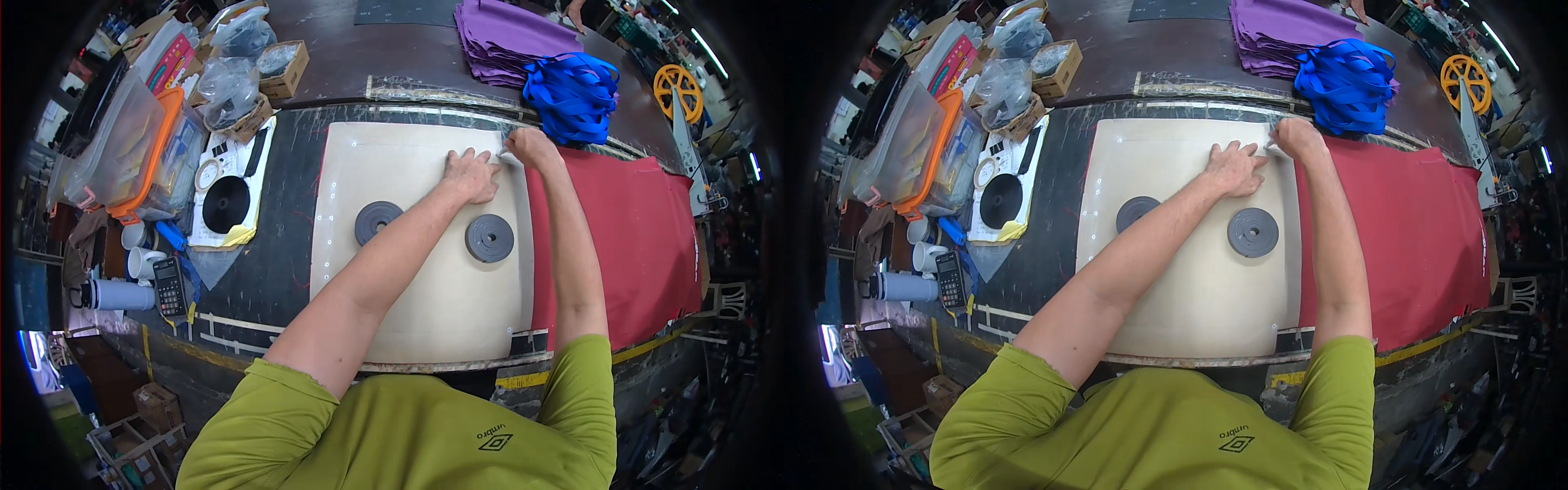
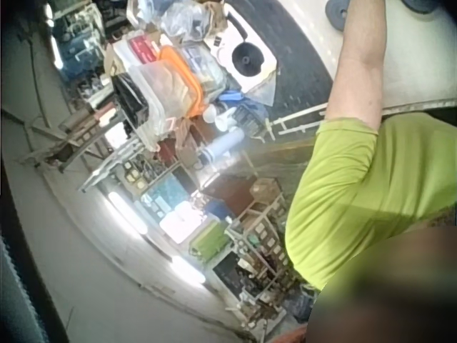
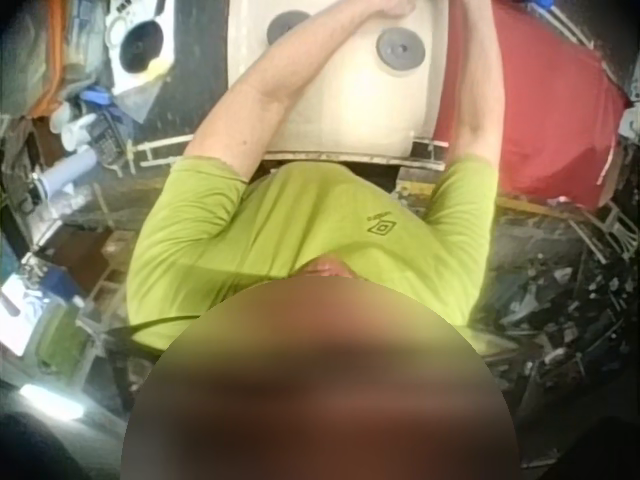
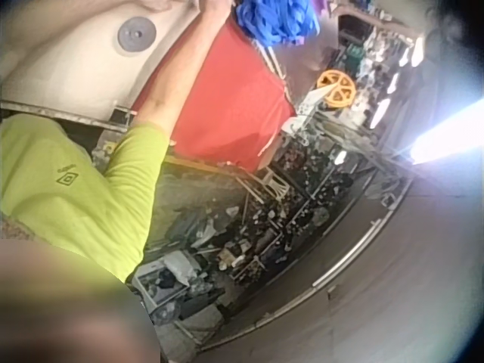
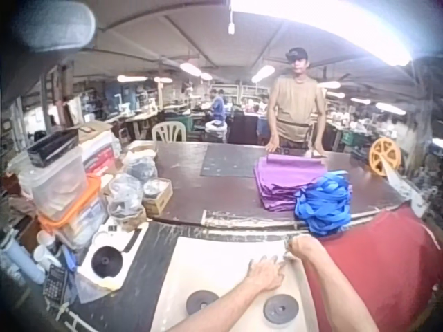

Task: Marking patterns on red fabric using a template, weights, and a chalk pencil.

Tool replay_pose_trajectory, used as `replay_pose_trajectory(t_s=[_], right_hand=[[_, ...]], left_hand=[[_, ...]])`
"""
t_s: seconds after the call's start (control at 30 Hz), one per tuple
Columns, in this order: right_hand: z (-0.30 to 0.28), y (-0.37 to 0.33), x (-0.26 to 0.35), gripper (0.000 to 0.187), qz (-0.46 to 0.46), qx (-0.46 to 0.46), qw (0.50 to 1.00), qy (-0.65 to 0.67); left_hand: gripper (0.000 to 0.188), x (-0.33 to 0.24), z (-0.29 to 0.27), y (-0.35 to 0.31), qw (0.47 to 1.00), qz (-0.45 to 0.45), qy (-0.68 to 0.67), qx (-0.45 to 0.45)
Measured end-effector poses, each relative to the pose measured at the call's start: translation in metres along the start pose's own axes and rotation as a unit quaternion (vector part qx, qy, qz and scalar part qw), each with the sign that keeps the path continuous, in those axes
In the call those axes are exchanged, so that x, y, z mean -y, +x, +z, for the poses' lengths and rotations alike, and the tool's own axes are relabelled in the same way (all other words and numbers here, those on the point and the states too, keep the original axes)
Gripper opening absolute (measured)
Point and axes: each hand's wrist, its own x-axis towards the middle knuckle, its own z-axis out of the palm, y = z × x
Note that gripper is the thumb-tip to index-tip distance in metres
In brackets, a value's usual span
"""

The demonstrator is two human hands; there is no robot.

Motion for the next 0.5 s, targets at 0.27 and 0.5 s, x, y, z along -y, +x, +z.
replay_pose_trajectory(t_s=[0.27, 0.5], right_hand=[[-0.011, -0.102, 0.149, 0.022, -0.023, -0.291, 0.835, 0.466], [0.003, -0.160, 0.308, 0.021, -0.100, -0.296, 0.800, 0.512]], left_hand=[[0.049, 0.012, 0.007, -0.094, 0.703, -0.075, -0.688, -0.164], [0.034, 0.057, 0.017, -0.248, 0.605, -0.202, -0.724, -0.263]])
